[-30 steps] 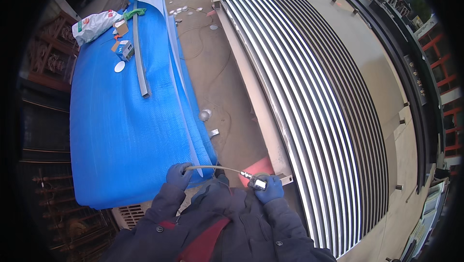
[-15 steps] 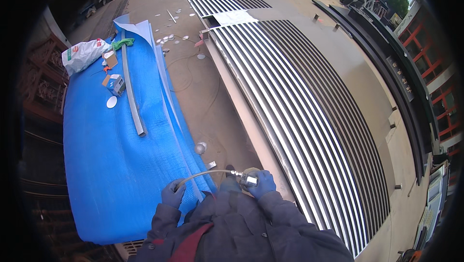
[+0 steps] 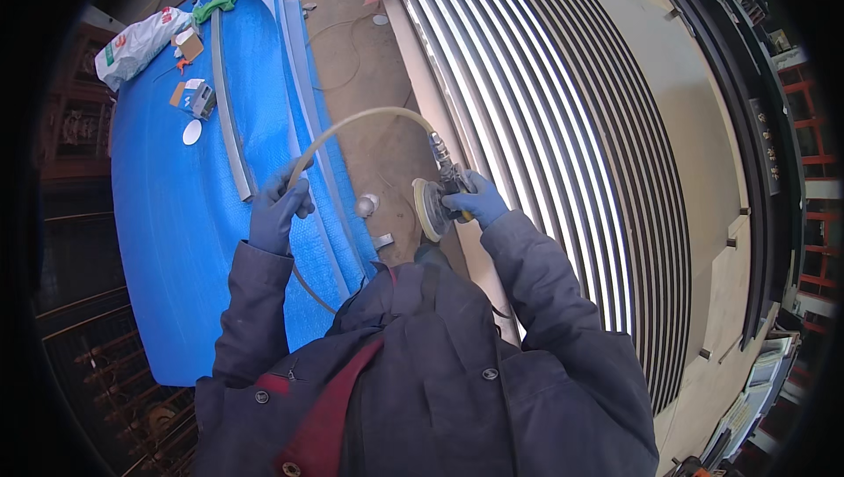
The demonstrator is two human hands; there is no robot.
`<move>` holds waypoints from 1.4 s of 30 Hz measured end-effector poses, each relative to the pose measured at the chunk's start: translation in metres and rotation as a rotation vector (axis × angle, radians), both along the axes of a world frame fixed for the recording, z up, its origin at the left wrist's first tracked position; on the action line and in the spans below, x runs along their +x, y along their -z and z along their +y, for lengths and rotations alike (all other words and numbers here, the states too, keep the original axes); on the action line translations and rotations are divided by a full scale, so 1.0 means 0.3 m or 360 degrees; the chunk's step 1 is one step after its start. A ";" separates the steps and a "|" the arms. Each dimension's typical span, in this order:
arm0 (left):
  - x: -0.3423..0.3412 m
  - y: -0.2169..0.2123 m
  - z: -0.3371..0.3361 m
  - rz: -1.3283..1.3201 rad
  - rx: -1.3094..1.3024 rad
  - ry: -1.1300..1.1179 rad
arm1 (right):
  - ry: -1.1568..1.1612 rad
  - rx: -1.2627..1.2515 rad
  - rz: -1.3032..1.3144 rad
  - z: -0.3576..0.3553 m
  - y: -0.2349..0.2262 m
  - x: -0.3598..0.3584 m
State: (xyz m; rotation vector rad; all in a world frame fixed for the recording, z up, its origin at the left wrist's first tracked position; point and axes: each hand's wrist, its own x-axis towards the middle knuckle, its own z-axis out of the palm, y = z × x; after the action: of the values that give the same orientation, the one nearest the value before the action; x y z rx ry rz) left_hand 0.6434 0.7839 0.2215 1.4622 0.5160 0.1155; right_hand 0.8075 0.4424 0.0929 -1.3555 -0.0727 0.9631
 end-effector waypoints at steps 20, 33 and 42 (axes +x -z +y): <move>0.598 -0.024 0.140 -0.0074 0.0645 0.0519 | 0.0049 0.1555 0.1694 0.581 -0.138 0.296; 1.097 -0.041 0.370 0.0065 -0.0122 0.0365 | 0.0095 0.1003 0.1375 0.838 -0.121 0.912; 1.128 0.154 1.007 -0.0123 0.0399 -0.0385 | -0.0060 -0.0581 -0.0545 0.894 -0.121 1.172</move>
State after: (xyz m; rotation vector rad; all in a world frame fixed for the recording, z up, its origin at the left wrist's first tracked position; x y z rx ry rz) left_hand 0.9817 1.0861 0.1753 1.6269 0.6309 0.4399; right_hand 1.1591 0.7106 0.1292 -1.8541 -0.1894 0.7900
